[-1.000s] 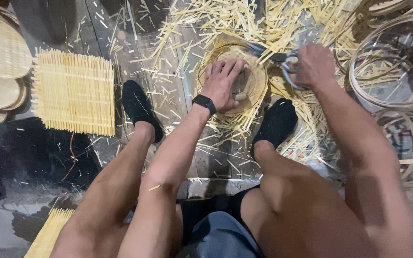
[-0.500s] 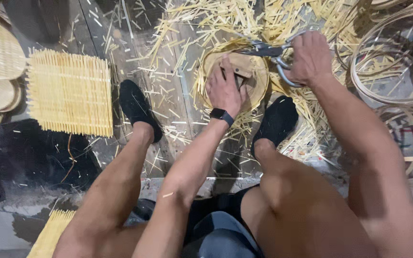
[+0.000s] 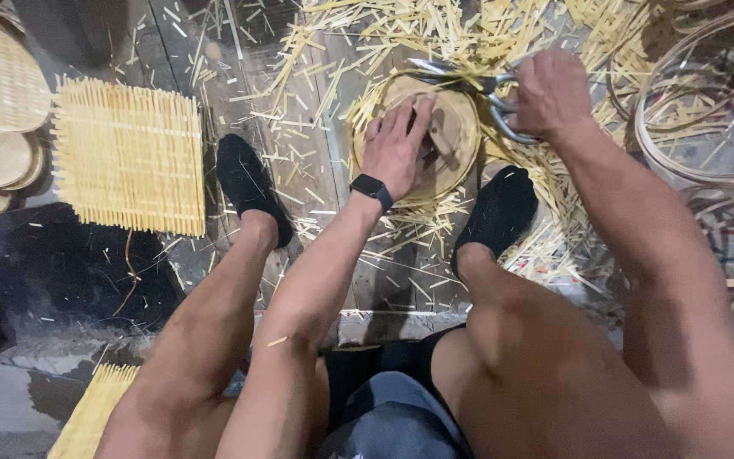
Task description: The person places a circular bamboo frame over a flat woven bamboo mat, then uses shears to trim the excess bamboo strips around the edge. The person repeats this process multiple times, stacking the finished circular pieces.
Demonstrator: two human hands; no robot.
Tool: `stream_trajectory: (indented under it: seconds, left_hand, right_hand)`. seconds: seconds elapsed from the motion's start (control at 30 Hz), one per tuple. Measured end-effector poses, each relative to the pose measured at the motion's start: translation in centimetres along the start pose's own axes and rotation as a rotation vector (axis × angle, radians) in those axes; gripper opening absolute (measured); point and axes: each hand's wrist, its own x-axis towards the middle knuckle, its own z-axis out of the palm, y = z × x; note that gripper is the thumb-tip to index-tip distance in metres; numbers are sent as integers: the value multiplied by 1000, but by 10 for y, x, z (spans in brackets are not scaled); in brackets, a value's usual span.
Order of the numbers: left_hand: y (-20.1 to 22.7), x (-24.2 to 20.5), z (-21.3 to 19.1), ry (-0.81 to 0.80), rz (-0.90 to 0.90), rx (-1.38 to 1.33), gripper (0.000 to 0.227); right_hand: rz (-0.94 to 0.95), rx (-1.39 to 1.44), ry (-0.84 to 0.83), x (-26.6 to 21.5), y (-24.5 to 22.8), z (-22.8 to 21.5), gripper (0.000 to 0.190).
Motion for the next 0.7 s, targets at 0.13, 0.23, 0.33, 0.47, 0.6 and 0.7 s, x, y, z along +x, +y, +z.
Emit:
stream_trajectory:
  seconds: [0.13, 0.23, 0.33, 0.47, 0.6, 0.7]
  left_hand:
    - [-10, 0, -3, -12, 103, 22, 94]
    - [-11, 7, -1, -93, 199, 54, 89]
    - [-14, 5, -2, -145, 261, 102, 87]
    - [-5, -6, -12, -189, 149, 148, 115]
    - [18, -21, 3, 238, -330, -180, 130]
    - [25, -13, 14, 202, -443, -194, 125]
  right_hand:
    - [-50, -75, -30, -8, 17, 1, 38]
    - [-106, -237, 42, -2, -7, -19, 70]
    - [-87, -211, -74, 10, -16, -24, 65]
    - [-95, -78, -60, -2, 10, -6, 38]
    - [-73, -79, 24, -11, 9, -13, 43]
    - [-40, -51, -43, -3, -12, -25, 56]
